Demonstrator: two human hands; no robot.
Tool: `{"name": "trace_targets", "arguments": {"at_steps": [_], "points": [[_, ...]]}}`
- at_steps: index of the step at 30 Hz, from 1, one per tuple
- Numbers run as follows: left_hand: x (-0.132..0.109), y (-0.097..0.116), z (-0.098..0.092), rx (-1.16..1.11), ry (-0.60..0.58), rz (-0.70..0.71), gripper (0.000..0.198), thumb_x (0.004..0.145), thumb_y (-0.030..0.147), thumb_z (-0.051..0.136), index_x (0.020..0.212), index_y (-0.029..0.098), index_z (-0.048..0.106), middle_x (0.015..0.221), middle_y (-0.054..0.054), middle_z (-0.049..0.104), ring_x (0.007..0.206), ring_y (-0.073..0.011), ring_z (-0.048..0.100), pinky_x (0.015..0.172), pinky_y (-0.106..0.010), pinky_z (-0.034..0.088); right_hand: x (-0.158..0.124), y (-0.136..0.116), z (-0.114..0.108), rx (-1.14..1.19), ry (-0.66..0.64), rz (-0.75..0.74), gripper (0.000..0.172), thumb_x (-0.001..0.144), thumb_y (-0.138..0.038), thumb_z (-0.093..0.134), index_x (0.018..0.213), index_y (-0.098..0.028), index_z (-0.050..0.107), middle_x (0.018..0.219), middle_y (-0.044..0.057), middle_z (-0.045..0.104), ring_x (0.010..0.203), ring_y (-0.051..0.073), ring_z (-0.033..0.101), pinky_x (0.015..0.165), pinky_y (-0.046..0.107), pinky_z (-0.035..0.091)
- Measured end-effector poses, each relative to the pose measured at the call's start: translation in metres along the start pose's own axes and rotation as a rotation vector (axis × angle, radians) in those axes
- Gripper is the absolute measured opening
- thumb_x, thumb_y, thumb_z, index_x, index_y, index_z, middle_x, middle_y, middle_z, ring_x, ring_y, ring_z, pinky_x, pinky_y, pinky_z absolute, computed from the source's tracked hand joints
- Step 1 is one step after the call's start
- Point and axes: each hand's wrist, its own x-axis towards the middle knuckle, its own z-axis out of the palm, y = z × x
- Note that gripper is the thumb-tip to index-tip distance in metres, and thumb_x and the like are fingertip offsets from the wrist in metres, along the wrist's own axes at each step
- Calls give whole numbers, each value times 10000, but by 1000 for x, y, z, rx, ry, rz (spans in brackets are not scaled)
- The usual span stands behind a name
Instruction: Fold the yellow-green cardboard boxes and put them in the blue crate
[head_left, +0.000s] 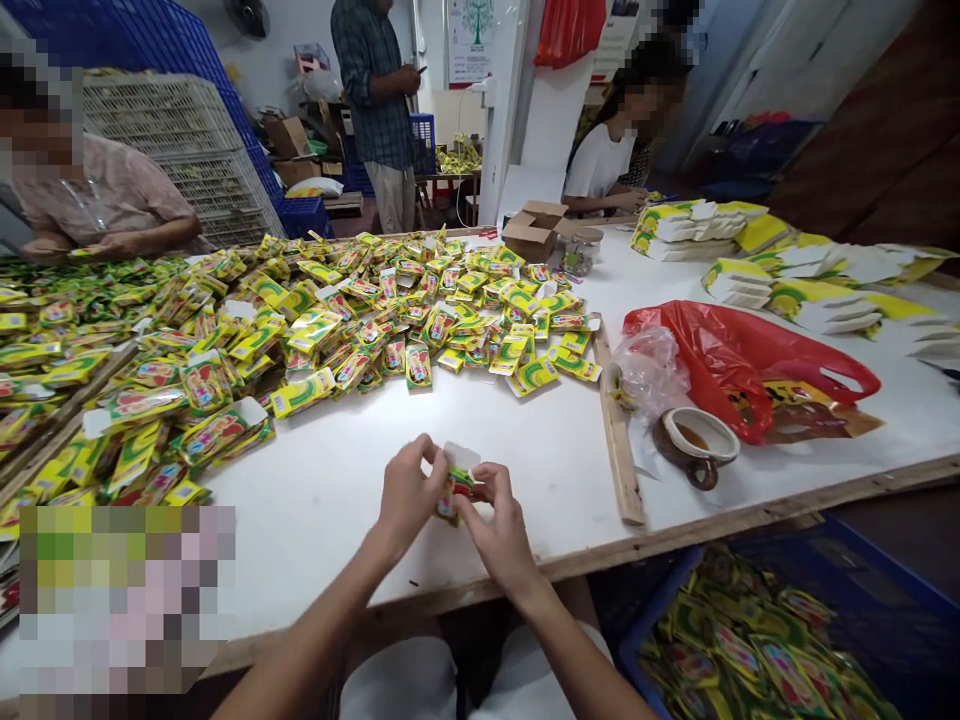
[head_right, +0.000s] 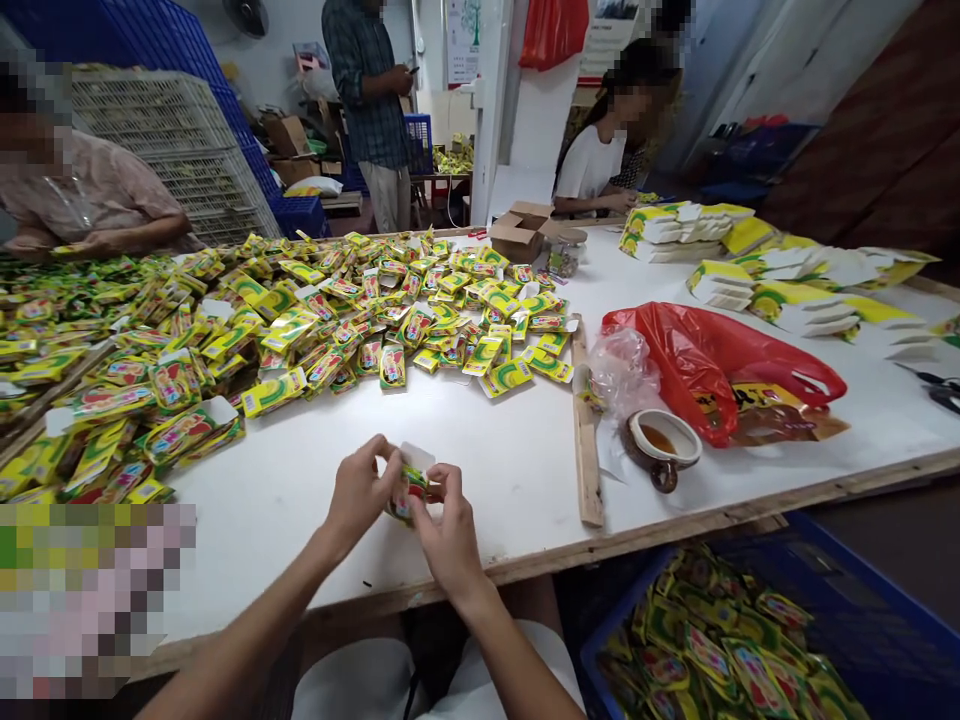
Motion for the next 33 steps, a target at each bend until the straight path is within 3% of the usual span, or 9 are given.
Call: {"name": "trace_targets", "arguments": {"at_steps": [2,5,9,14,17,20,25,33], "points": [[-22,5,0,-229,6,-133,185,873,300,462,710,214,469,635,25,548,580,-136,535,555,-242,425,-1,2,0,38,-10,16,206,848,-216,542,1028,-220,443,926,30,627,817,168,625,736,280,496],[-48,1,0,-533,-27,-224,116,845,321,537,831,207,526,779,0,603,723,-147,583,641,-241,457,-5,7,-7,88,-122,51,155,857,-223,538,1005,-211,490,897,26,649,817,168,624,745,273,491],[-66,-11,-2,-637,-142,-260,155,844,309,552,941,195,594,879,-34,657,805,-173,606,734,-278,475,-6,12,-16,111,-250,98,126,866,-268,540,950,-191,594,859,29,671,814,178,635,716,264,497],[-69,-18,-5,-646,-193,-218,164,853,296,542,907,189,653,988,-67,682,962,-217,607,862,-327,463,4,12,-15,32,-238,27,155,859,-257,559,827,-181,690,846,43,698,816,185,636,744,275,485],[-72,-14,-3,-716,-136,-221,152,869,268,520,970,204,613,1050,-70,666,1022,-212,594,889,-336,460,7,12,-12,111,-191,41,129,835,-232,592,942,-193,654,836,27,693,799,176,644,735,275,499],[-75,-9,-1,-771,-97,-239,182,876,253,514,1049,216,557,1082,-70,656,1012,-198,602,877,-335,471,5,11,-10,123,-182,23,138,839,-218,586,959,-199,652,853,27,695,823,177,648,758,283,502],[-76,-6,-2,-722,-80,-260,138,842,270,564,901,180,650,996,-76,682,976,-209,616,877,-321,468,2,4,-11,31,-220,-36,119,809,-235,631,886,-190,710,903,51,704,830,187,643,725,284,504],[-67,-2,-1,-766,-17,-412,164,812,314,600,865,165,645,832,-41,681,784,-165,608,703,-255,484,9,-6,-2,-69,-175,52,119,822,-244,576,788,-171,663,711,10,664,642,140,592,624,243,470]]}}
